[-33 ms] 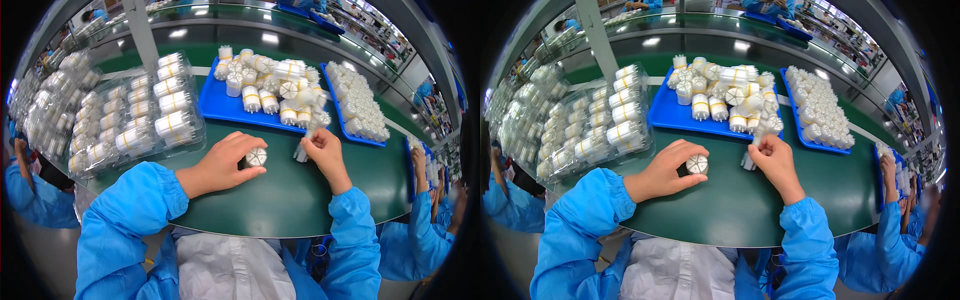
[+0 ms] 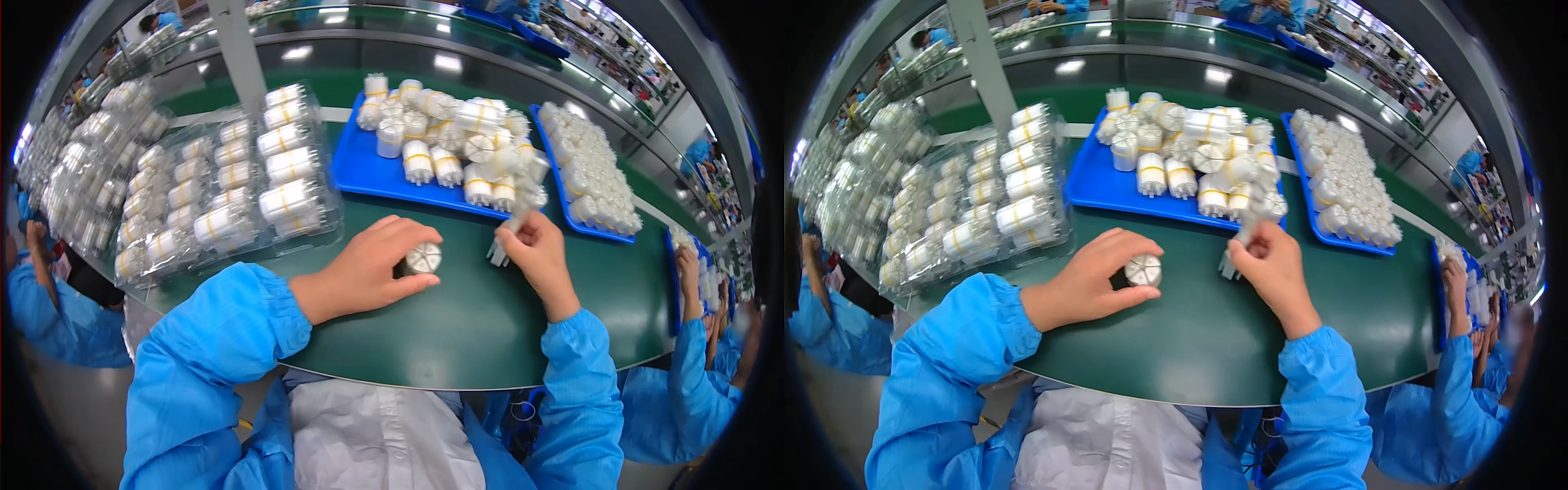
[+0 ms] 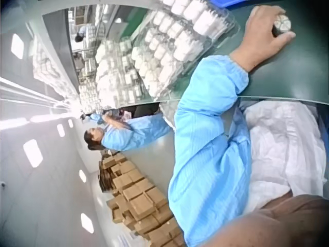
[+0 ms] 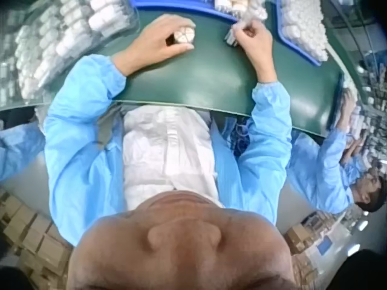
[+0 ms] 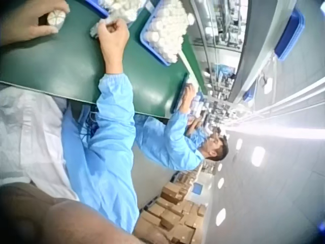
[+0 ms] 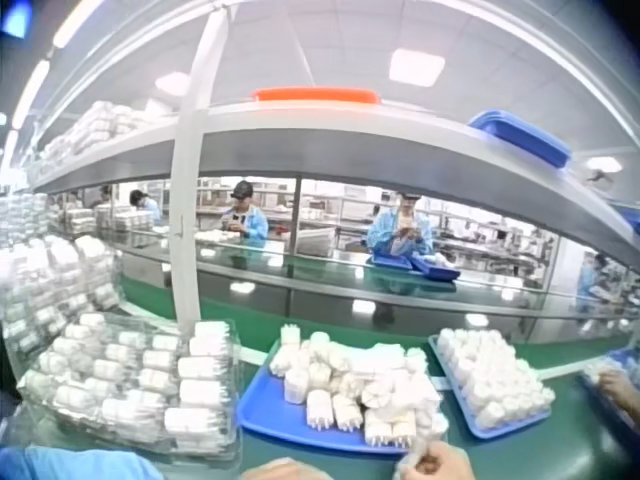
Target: The person uses a syringe-like tool to apply a substance to the center of small white cylindrical objects. They pick up each object from a blue tray, apply the substance, and place it into a clear plastic packaging tray. The process is repeated for multiple units.
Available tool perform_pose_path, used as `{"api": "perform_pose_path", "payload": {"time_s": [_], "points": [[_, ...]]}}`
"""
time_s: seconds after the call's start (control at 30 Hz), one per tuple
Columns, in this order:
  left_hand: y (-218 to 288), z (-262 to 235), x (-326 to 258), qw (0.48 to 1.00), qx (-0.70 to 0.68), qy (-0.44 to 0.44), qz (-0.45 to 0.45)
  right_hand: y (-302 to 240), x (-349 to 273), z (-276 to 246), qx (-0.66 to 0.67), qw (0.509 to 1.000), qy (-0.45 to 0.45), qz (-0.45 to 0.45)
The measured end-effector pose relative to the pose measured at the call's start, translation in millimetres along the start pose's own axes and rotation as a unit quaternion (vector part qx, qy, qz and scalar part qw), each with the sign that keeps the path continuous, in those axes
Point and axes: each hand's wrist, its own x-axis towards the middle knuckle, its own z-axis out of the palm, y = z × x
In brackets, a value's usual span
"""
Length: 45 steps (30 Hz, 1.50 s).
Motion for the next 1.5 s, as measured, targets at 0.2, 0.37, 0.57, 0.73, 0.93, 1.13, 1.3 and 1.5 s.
{"api": "perform_pose_path", "payload": {"time_s": [0.2,0.37,0.57,0.73,0.93,1.13,1.3,1.5], "points": [[-2,-2,-6,1.0,-0.005,0.021,0.002,-33,-18,26,0.0,0.993,0.026,-0.119],[-1,0,-5,0.999,-0.01,0.034,0.005,-41,-12,45,-0.119,0.983,-0.047,-0.128],[1,-1,-3,0.998,0.026,0.053,-0.024,-39,-6,54,-0.126,0.986,-0.035,-0.107],[5,-1,-1,0.998,-0.021,0.026,-0.056,-59,-13,45,0.048,0.999,-0.005,-0.022],[9,4,-1,0.998,-0.047,0.007,-0.044,-69,-24,47,0.066,0.989,0.0,-0.134],[9,11,-5,0.994,-0.097,0.002,-0.055,-67,-25,51,-0.024,0.976,0.006,-0.217],[11,12,-1,0.999,-0.044,0.021,-0.019,-67,-27,55,-0.037,0.982,0.007,-0.187],[14,13,1,0.998,0.002,0.022,-0.055,-66,-28,56,-0.012,0.976,0.02,-0.215]]}}
